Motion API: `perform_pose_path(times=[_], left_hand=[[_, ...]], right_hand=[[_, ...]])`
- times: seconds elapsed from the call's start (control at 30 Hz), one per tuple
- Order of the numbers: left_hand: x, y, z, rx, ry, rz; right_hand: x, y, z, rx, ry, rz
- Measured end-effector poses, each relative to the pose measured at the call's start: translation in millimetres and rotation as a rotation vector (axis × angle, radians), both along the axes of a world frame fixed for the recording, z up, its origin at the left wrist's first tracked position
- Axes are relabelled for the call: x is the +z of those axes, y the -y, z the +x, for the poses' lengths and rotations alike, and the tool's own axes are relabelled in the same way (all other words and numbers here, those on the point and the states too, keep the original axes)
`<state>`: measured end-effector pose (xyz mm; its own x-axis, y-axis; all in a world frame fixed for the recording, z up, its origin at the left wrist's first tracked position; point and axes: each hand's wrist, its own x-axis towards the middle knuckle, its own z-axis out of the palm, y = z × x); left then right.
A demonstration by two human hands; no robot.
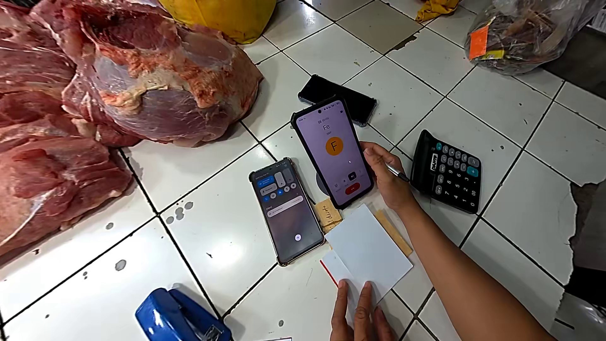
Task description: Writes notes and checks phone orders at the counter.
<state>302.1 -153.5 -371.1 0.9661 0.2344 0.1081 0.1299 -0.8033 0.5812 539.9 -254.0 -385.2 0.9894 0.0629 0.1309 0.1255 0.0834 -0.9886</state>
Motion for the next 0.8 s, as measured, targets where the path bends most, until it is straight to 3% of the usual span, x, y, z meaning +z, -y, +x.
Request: perform_pose_path(times=[0.53, 0.8], left_hand=[[-1.8, -3.5, -2.5, 0.012, 0.001, -0.015], [-0.7, 0.8, -1.8, 0.053, 0.044, 0.043]], right_hand=[[-3.9, -2.6, 1.4, -0.012, 0.008, -0.104], [1.3, -9.0, 1.8, -0.151, -0.059, 0.132]])
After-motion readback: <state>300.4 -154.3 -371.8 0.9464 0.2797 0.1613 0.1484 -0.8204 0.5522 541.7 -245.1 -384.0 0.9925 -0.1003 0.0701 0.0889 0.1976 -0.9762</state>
